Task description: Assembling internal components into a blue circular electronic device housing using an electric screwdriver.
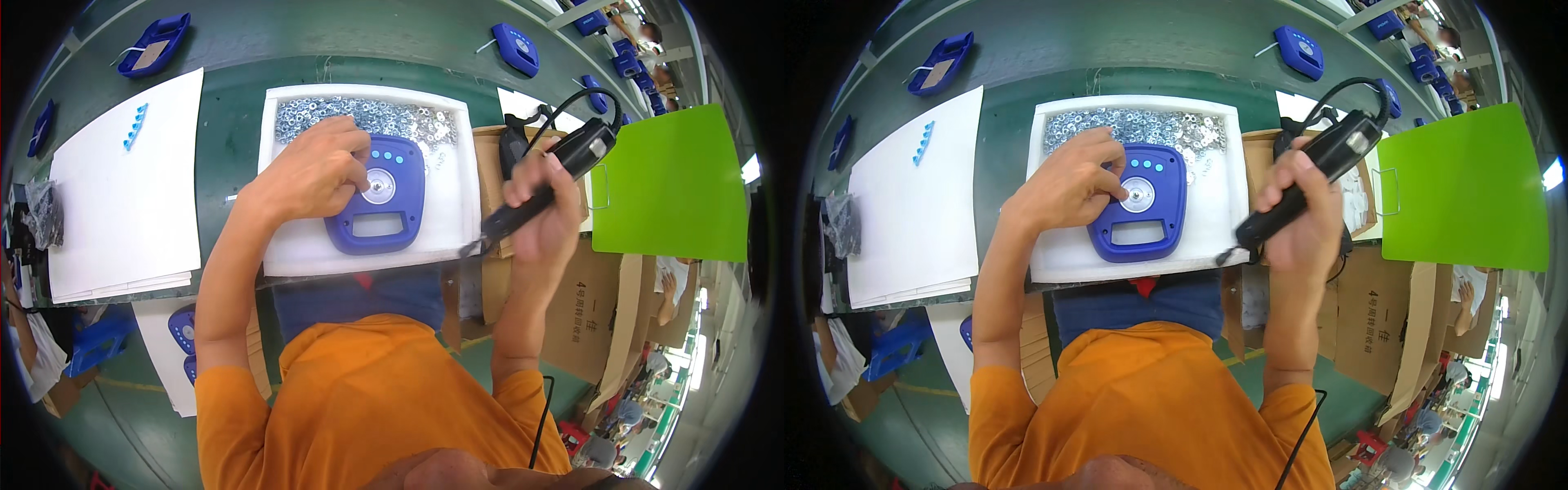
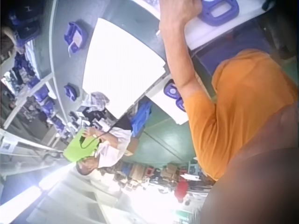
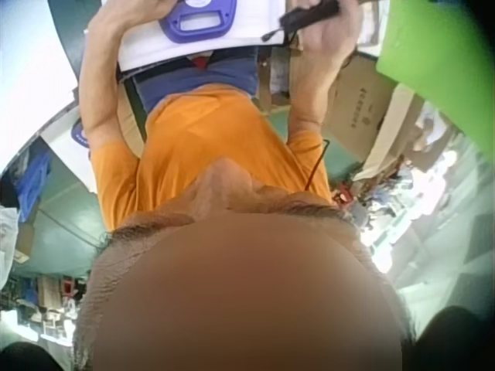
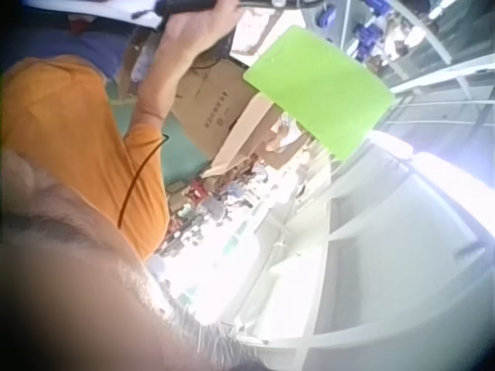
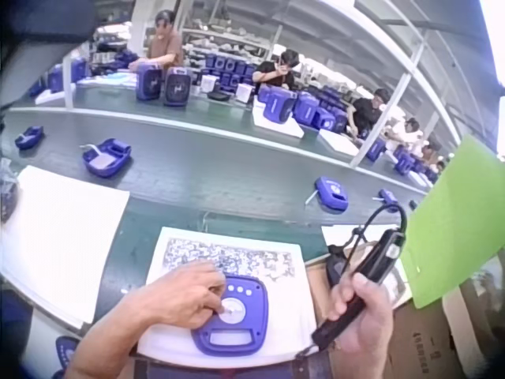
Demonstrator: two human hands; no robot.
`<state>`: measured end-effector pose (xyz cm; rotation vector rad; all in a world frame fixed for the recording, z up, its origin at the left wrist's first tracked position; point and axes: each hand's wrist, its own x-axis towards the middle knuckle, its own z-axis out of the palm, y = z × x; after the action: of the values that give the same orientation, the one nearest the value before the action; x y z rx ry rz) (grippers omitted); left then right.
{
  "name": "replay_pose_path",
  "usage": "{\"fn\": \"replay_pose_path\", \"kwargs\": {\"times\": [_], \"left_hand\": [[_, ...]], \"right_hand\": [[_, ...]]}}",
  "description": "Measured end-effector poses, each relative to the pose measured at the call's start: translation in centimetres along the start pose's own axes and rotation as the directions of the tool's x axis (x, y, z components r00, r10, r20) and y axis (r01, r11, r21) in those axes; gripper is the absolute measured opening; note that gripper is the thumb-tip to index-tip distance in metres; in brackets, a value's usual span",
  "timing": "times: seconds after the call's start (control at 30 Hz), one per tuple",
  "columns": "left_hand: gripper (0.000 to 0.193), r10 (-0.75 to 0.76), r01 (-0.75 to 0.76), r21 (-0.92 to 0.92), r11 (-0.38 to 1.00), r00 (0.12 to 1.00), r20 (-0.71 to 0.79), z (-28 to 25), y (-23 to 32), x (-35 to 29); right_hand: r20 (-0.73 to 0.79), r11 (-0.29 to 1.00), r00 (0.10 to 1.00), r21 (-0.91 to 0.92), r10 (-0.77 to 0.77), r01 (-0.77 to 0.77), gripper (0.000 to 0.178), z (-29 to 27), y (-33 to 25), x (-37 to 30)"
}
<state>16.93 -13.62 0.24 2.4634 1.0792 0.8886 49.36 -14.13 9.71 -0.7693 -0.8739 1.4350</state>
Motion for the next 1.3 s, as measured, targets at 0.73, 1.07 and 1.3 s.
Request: {"fn": "replay_pose_path", "kwargs": {"times": [0.73, 1.07, 1.3], "left_hand": [[0.012, 0.068, -0.069, -0.011, 0.998, 0.995, -0.072, 0.4, -0.3, -0.2], [0.01, 0.084, -0.087, -0.033, 0.996, 0.992, -0.098, 0.8, -0.6, 0.0], [0.013, 0.1, -0.103, -0.03, 0.994, 0.992, -0.078, 0.7, -0.7, -0.1]], "right_hand": [[0.297, 0.937, 0.912, -0.119, -0.283, 0.329, 0.04, 8.1, 10.9, 1.1], [0.458, 0.908, 0.863, -0.235, -0.211, 0.347, 0.035, 7.3, 10.5, 2.4], [0.399, 0.949, 0.898, -0.163, -0.186, 0.269, 0.031, 8.1, 10.3, 2.3]]}}
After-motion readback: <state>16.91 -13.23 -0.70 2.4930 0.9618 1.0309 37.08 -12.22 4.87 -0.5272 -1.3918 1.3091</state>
